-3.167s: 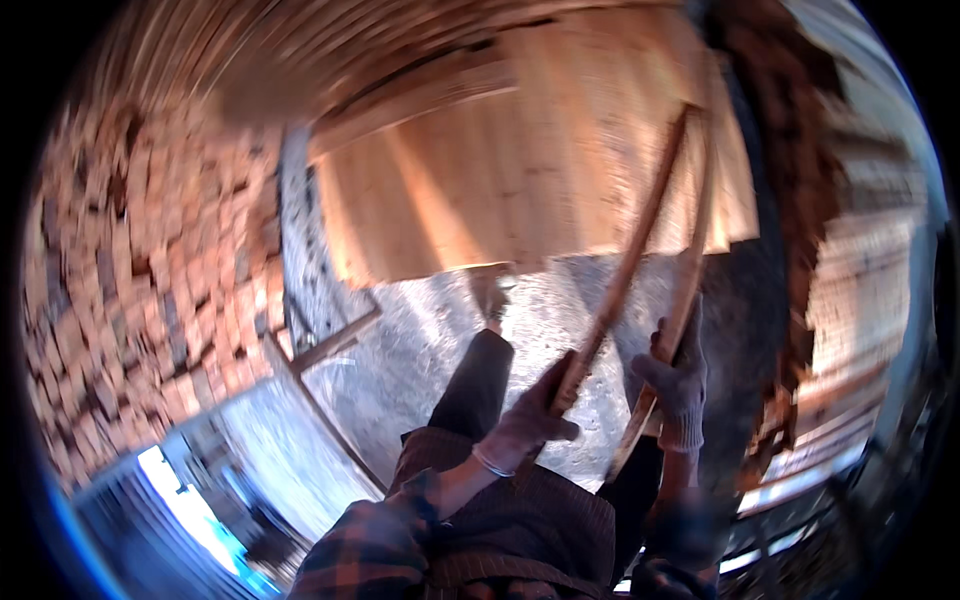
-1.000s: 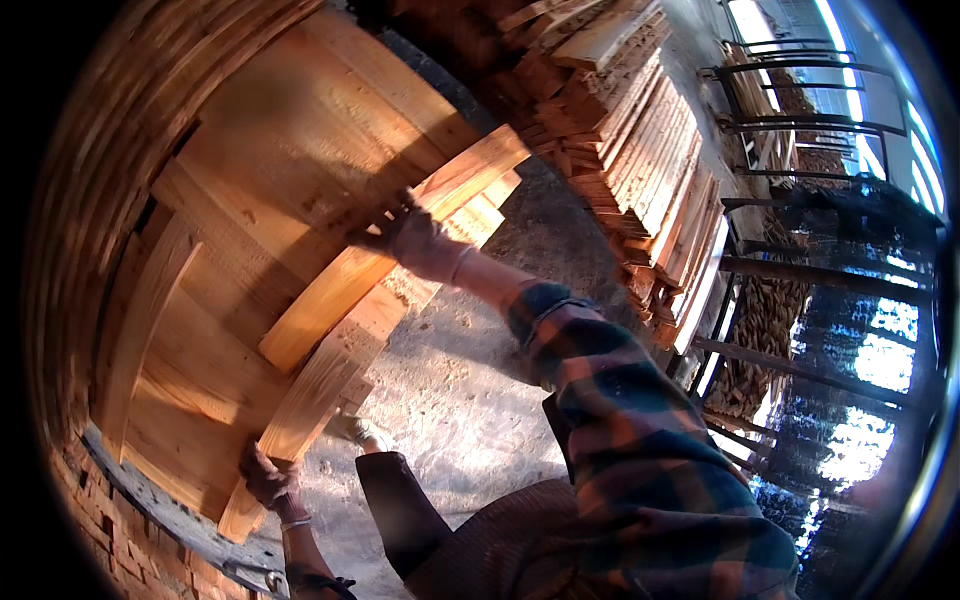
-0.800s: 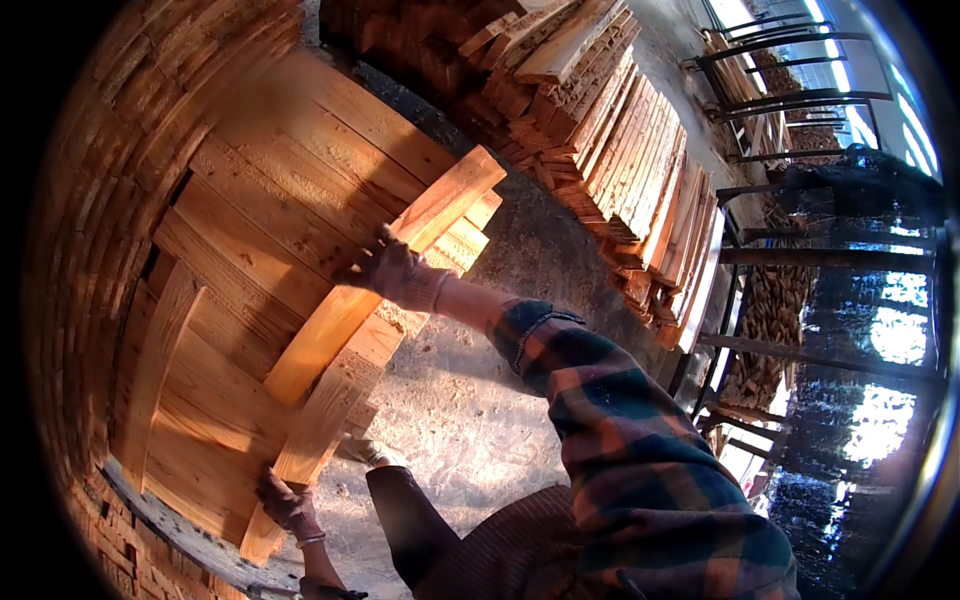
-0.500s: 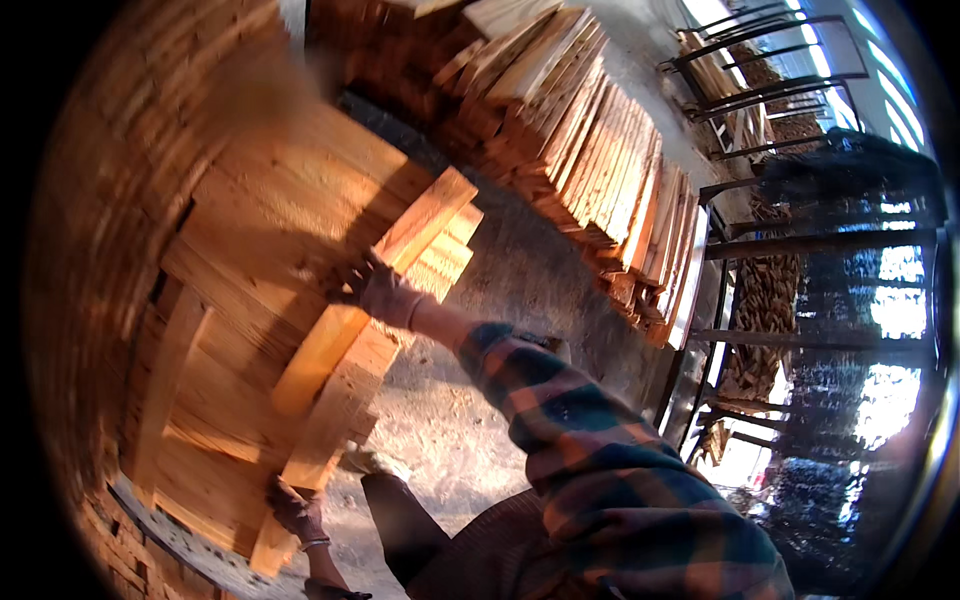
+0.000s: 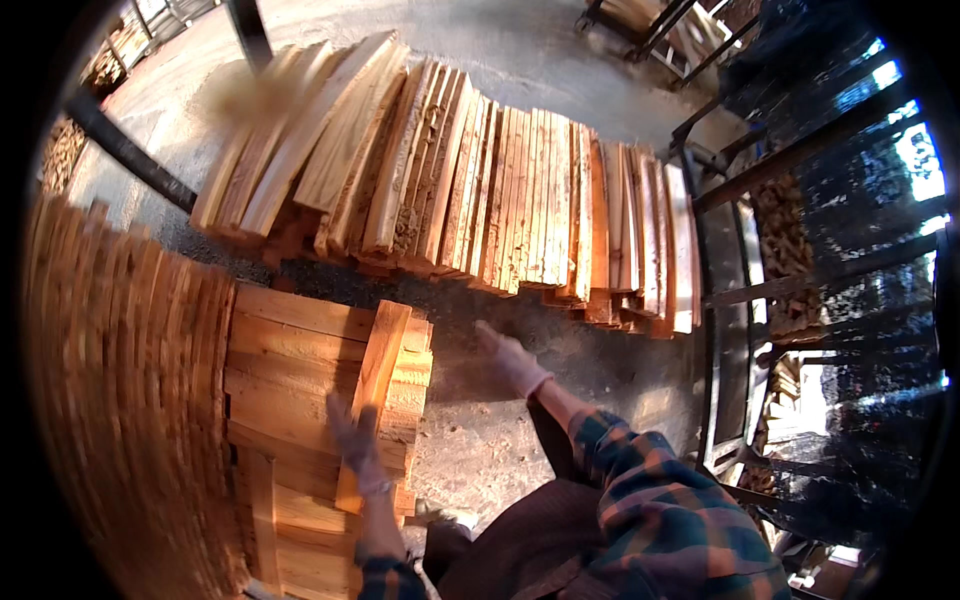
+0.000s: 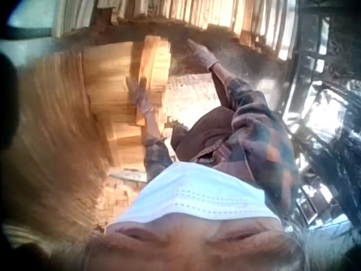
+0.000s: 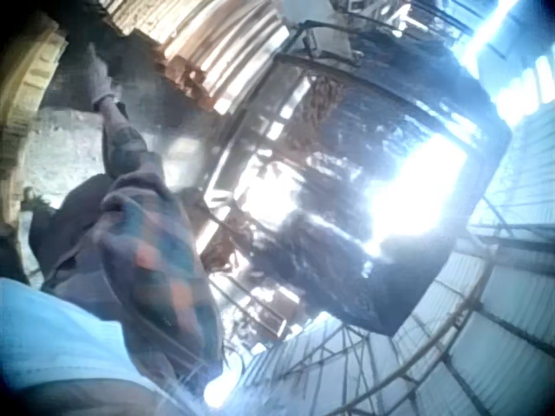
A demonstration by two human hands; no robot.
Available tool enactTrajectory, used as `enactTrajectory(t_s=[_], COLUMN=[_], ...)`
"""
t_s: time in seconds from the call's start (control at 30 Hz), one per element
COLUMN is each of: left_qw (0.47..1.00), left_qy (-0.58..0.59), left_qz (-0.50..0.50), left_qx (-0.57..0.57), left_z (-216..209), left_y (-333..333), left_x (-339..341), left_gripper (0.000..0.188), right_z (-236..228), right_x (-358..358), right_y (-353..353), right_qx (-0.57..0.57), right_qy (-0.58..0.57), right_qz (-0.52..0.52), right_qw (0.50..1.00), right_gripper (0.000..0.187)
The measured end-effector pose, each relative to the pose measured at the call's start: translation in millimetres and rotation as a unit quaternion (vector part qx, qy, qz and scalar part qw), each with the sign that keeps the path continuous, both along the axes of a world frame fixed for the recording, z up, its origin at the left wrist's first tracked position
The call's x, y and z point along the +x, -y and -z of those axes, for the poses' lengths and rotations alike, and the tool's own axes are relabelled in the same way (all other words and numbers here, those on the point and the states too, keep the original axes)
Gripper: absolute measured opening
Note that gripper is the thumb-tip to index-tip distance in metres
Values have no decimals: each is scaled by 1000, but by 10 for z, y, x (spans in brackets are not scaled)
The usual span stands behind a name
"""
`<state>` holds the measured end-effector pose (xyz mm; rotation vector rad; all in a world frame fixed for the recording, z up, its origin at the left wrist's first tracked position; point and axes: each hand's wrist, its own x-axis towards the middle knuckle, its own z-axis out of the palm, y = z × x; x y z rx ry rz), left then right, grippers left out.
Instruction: The person repeatedly picks up wooden planks from a pile and stacks them vertically on a metal rack. The worker handles the lumber one by one, adjusting the position of each piece to fit within the rack structure.
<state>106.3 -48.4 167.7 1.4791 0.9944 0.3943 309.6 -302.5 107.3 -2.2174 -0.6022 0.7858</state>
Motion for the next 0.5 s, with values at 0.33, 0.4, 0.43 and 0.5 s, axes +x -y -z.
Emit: enactTrajectory(t_s=[0.33, 0.4, 0.43, 0.5], left_qw=[979, 958, 921, 817], left_qy=[-36, -140, -240, -386], left_qz=[-136, -121, -81, 11], left_qx=[145, 220, 295, 428], left_z=[641, 429, 320, 168], left_y=[-282, -103, -35, 140], left_x=[2655, 2844, 2802, 3011], left_gripper=[73, 67, 63, 57], right_z=[-896, -654, -687, -858], right_x=[2028, 2108, 2110, 2282], right_y=[-1545, -1647, -1622, -1495], right_qx=[-157, -206, -191, -174], right_qy=[-126, -190, -196, -186], right_qz=[-90, -76, -95, -140], right_qw=[975, 957, 957, 957], right_gripper=[102, 105, 101, 89])
